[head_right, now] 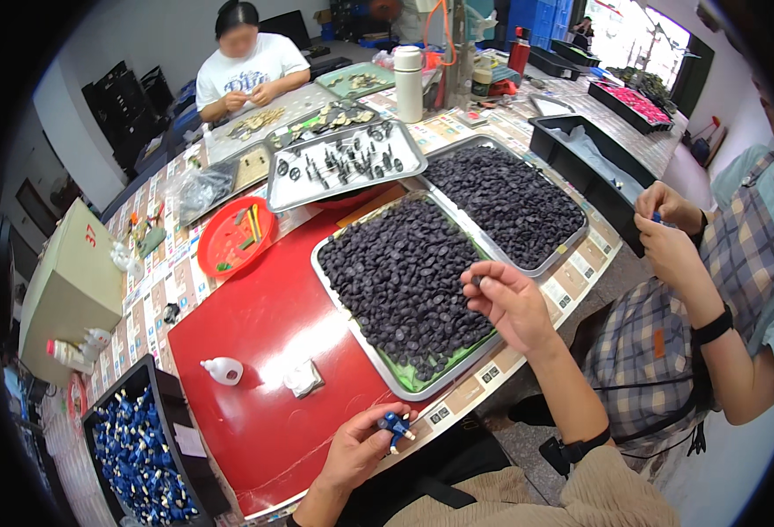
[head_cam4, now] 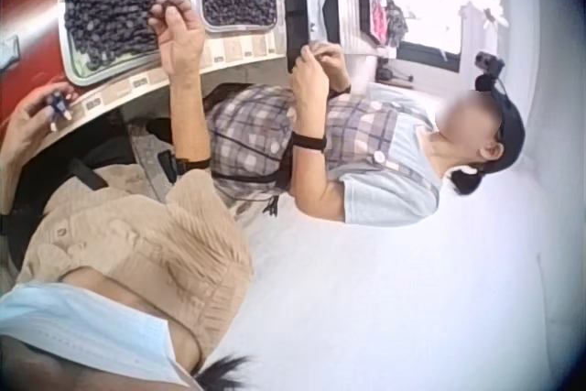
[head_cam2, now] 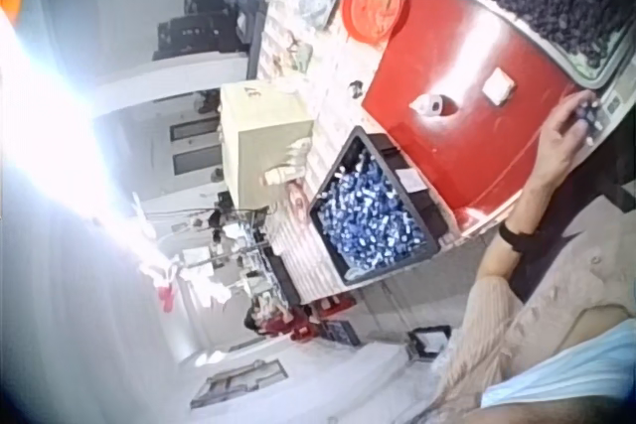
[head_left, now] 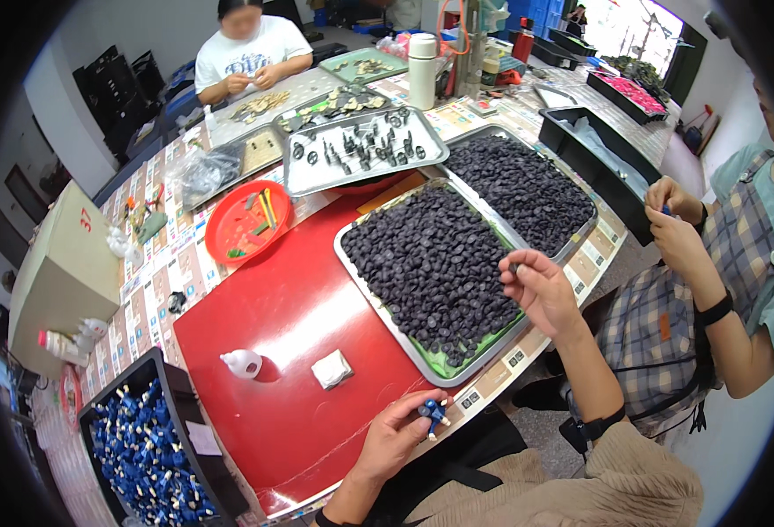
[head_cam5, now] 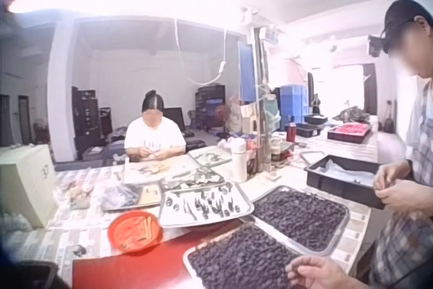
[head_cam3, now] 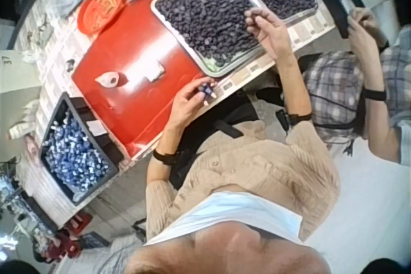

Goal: Manually assembling small blue and white plastic components at a factory workstation.

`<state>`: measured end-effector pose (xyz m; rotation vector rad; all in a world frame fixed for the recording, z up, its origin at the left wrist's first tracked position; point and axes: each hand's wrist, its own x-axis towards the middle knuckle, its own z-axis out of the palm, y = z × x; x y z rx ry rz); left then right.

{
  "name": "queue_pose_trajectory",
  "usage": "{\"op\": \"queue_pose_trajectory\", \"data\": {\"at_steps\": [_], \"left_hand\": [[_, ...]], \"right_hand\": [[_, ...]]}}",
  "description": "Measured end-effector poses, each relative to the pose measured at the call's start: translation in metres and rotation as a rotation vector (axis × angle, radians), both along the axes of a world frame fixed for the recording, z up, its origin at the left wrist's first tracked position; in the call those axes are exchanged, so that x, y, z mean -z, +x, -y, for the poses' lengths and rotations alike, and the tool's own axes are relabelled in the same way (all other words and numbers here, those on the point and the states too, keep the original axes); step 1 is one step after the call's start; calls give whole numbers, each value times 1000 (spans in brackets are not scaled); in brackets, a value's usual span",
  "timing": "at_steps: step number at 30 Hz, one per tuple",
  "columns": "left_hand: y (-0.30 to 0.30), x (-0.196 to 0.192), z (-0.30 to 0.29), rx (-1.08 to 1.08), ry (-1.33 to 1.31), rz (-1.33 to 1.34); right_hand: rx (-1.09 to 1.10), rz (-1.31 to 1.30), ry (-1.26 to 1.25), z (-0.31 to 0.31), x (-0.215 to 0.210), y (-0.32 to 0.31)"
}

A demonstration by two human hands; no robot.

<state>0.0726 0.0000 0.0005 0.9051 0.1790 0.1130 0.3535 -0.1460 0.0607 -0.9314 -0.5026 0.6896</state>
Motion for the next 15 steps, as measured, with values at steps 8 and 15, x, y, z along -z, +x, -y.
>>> {"op": "queue_pose_trajectory", "data": {"at_steps": [8,15], "left_hand": [[0,-15,1,-47,69,37],[-25,-43,-10,-198,107,55]], "right_hand": [[-281,-292,-1,-23,1,-75],[-409,-102,-187,-38,5,-101]]}}
